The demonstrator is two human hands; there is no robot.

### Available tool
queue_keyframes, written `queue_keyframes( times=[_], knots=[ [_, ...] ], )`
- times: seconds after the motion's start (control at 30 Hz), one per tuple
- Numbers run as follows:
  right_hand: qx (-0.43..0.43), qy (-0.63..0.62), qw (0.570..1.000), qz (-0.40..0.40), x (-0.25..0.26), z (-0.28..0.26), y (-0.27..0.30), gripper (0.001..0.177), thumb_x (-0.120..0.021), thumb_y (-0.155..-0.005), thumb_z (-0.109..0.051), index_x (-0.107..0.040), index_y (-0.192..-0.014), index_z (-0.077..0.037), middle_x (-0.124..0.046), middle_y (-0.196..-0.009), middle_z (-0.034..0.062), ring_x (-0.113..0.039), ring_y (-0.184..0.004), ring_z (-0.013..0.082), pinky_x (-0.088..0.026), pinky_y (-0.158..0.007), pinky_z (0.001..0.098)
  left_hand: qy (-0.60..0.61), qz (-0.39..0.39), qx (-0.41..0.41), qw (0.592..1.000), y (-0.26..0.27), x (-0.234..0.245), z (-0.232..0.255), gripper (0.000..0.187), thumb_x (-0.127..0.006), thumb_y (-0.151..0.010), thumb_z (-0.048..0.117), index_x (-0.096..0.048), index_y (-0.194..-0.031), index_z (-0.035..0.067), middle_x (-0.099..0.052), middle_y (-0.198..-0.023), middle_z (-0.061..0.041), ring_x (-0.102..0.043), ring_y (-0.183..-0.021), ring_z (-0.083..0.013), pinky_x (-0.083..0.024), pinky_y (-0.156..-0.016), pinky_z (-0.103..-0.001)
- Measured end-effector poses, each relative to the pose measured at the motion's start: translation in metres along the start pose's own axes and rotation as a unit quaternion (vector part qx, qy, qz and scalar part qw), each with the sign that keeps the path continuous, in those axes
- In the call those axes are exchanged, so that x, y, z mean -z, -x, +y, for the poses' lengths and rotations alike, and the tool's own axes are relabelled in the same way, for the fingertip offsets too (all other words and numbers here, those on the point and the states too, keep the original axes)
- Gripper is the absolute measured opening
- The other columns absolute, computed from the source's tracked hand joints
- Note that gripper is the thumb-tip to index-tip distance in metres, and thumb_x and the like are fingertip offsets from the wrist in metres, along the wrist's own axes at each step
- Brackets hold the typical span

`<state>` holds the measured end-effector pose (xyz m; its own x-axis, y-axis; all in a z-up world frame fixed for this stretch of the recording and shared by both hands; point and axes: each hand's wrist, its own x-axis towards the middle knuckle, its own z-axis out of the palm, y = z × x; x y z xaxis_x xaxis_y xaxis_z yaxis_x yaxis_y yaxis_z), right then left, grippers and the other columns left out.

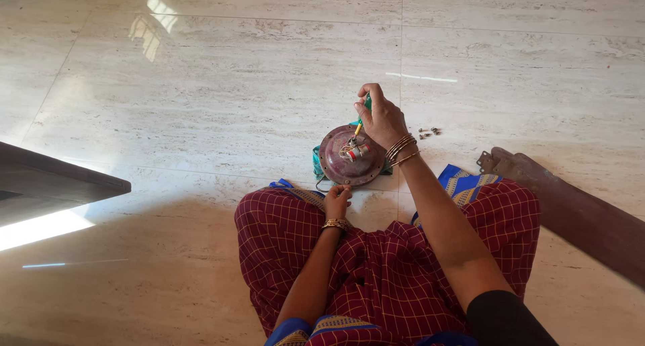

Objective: The person sits on the floor and uses a screwdriver to tighten screws on the central hub of an electric fan. They then attach two fan blades to the hub, securing them with screws.

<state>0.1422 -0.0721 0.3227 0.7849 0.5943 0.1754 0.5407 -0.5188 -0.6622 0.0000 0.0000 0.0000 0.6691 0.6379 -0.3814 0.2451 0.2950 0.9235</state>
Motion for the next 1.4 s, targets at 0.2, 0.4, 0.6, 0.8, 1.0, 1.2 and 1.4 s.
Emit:
queue_keyframes(
  times=[0.2, 0.4, 0.6, 0.8, 1.0, 1.2, 1.4],
  knots=[
    [0.221, -0.170, 0.957, -0.077, -0.009, 0.046, -0.002, 0.034, -0.061, -0.096, -0.009, -0.047, -0.127, -0.010, -0.077, -0.114, 0.0126, -0.074, -0.109, 0.0258, -0.058, -0.090, 0.0399, 0.009, -0.013, -0.013, 1.000, 0.000, 0.000, 0.000, 0.016, -0.068, -0.092, 0.016, -0.074, -0.103, 0.006, -0.074, -0.092, -0.002, -0.069, -0.078, -0.0105, -0.058, -0.064, -0.028],
    [0.059, 0.014, 0.996, 0.060, -0.015, 0.040, -0.015, 0.064, -0.085, -0.086, -0.040, -0.045, -0.127, -0.013, -0.077, -0.086, 0.0141, -0.076, -0.077, 0.0290, -0.060, -0.067, 0.0397, 0.026, -0.019, -0.003, 0.999, 0.003, 0.000, 0.002, 0.014, -0.067, -0.094, 0.016, -0.073, -0.102, 0.006, -0.073, -0.094, -0.001, -0.069, -0.080, -0.0104, -0.057, -0.065, -0.027],
    [0.134, -0.035, 0.978, 0.159, -0.017, 0.028, -0.006, 0.072, -0.086, -0.081, -0.040, -0.040, -0.130, -0.013, -0.073, -0.073, 0.0080, -0.074, -0.066, 0.0286, -0.057, -0.058, 0.0384, 0.032, -0.019, 0.000, 0.999, 0.005, -0.001, 0.009, 0.014, -0.068, -0.093, 0.015, -0.073, -0.102, 0.005, -0.072, -0.093, -0.002, -0.069, -0.079, -0.0112, -0.057, -0.063, -0.028],
    [0.179, -0.219, 0.952, 0.114, -0.035, 0.030, -0.016, 0.026, -0.072, -0.105, -0.034, -0.057, -0.110, -0.012, -0.068, -0.075, -0.0001, -0.072, -0.066, 0.0101, -0.055, -0.054, 0.0239, 0.030, -0.028, 0.002, 0.999, 0.004, 0.000, 0.007, 0.014, -0.067, -0.093, 0.016, -0.073, -0.101, 0.006, -0.073, -0.092, -0.002, -0.069, -0.078, -0.0103, -0.057, -0.064, -0.027],
    [0.094, -0.284, 0.936, 0.185, -0.052, 0.013, -0.041, 0.036, -0.070, -0.095, -0.041, -0.054, -0.099, -0.010, -0.059, -0.063, -0.0046, -0.058, -0.050, 0.0048, -0.044, -0.043, 0.0212, 0.034, -0.023, 0.014, 0.999, 0.008, 0.001, 0.014, 0.012, -0.066, -0.094, 0.016, -0.073, -0.100, 0.007, -0.073, -0.093, -0.001, -0.069, -0.078, -0.0105, -0.057, -0.064, -0.027],
    [0.130, -0.260, 0.922, 0.257, -0.072, -0.002, -0.034, 0.050, -0.062, -0.106, -0.048, -0.052, -0.073, -0.011, -0.047, -0.056, -0.0051, -0.041, -0.051, 0.0052, -0.033, -0.047, 0.0238, 0.019, -0.020, 0.014, 1.000, 0.014, 0.001, 0.027, 0.013, -0.066, -0.094, 0.016, -0.073, -0.100, 0.006, -0.074, -0.091, -0.003, -0.070, -0.078, -0.0105, -0.058, -0.064, -0.026],
    [0.081, -0.222, 0.948, 0.212, -0.087, -0.012, -0.036, 0.053, -0.057, -0.107, -0.042, -0.057, -0.068, -0.005, -0.042, -0.051, -0.0016, -0.036, -0.048, 0.0089, -0.031, -0.047, 0.0298, 0.049, -0.028, 0.002, 0.998, 0.018, 0.001, 0.032, 0.011, -0.067, -0.093, 0.015, -0.071, -0.100, 0.007, -0.075, -0.094, -0.002, -0.069, -0.079, -0.0108, -0.057, -0.065, -0.027]
  ],
)
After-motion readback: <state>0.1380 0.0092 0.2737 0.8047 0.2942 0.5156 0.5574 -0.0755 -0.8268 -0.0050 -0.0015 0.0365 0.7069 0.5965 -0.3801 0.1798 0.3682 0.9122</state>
